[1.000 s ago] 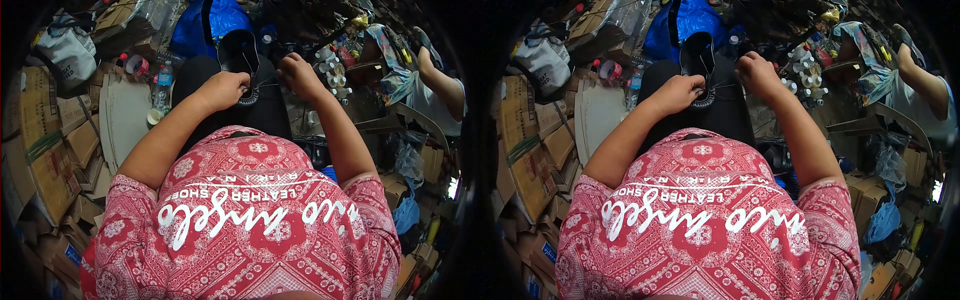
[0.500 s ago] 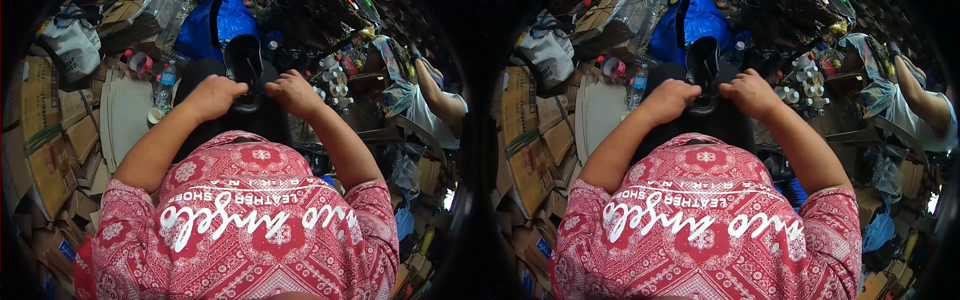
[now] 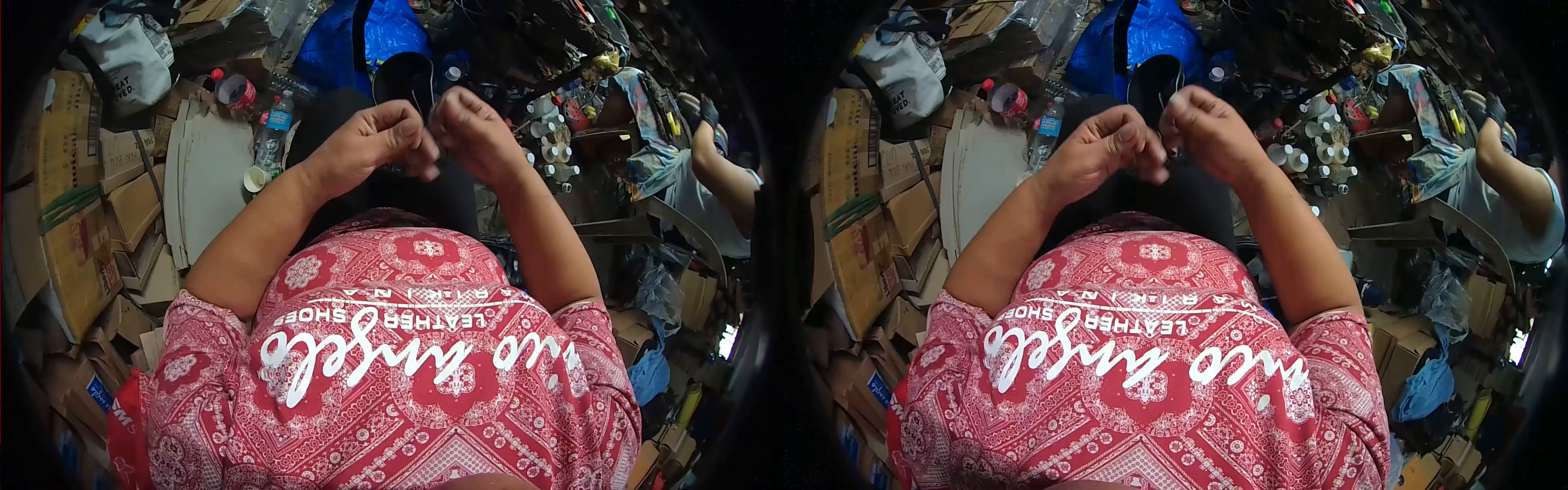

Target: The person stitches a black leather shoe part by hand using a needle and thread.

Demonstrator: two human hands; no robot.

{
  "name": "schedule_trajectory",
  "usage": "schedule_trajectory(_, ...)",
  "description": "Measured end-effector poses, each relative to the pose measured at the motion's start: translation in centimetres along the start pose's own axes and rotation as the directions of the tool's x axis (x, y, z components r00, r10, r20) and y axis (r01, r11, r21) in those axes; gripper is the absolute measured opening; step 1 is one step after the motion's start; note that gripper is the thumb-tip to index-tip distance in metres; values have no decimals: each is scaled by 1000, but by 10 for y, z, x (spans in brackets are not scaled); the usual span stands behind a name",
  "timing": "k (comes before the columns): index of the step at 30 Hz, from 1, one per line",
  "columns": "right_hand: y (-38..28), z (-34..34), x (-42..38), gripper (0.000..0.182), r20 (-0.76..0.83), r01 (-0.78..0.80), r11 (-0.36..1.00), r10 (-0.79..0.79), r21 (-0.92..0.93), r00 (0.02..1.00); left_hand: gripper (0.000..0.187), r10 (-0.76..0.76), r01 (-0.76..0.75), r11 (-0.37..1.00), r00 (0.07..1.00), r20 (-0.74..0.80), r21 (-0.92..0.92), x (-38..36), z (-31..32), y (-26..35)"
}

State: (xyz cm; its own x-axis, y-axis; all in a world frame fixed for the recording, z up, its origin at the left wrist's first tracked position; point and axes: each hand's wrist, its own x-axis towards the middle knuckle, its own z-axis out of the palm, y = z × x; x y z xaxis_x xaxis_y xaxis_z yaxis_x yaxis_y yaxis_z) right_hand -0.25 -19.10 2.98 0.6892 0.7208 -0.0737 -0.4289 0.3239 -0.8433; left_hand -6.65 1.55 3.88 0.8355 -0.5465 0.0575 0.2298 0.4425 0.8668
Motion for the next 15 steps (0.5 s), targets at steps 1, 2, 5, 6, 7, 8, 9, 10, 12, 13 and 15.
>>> schedule_trajectory(1, -3, -2, -3, 18, 140, -68, 994, 79, -83, 987, 14, -1, 1, 1000, 1000, -2, 1, -6, -11, -4)
schedule_trajectory(2, -11, -2, -14, 22, -20, -196, 910, 203, -364, 979, 13, 1, 23, 990, 985, -173, 142, -15, -28, -5)
schedule_trajectory(5, -21, -32, -49, 22, -316, -380, 563, 211, -734, 925, 9, 113, -9, 978, 864, -491, 209, -57, -93, 0)
schedule_trajectory(6, -26, -49, -65, 22, -337, -355, 418, 118, -837, 934, 11, 159, 44, 958, 743, -650, 284, -73, -101, 12)
schedule_trajectory(7, -30, -66, -83, 22, -338, -333, 255, 26, -908, 941, 12, 238, -19, 948, 705, -668, 317, -96, -128, 18)
schedule_trajectory(8, -34, -79, -102, 22, -365, -357, 175, -14, -917, 931, 13, 317, -82, 931, 660, -681, 355, -117, -154, 24)
schedule_trajectory(9, -39, -91, -117, 22, -386, -380, 94, -59, -920, 921, 13, 317, -80, 931, 659, -682, 355, -130, -163, 31)
schedule_trajectory(10, -41, -110, -134, 19, -452, -451, 33, -44, -892, 891, 14, 309, -92, 940, 641, -702, 329, -142, -168, 38)
schedule_trajectory(12, -47, -110, -144, 16, -572, -566, -140, 10, -813, 820, 16, 237, -13, 954, 644, -728, 299, -145, -184, 34)
schedule_trajectory(13, -41, -110, -141, 16, -573, -567, -138, 10, -812, 819, 16, 306, 142, 848, 657, -689, 511, -122, -164, 26)
schedule_trajectory(15, -25, -114, -133, 21, -375, -384, -154, -86, -910, 923, 20, 286, 187, 623, 849, -444, 760, -65, -114, 12)
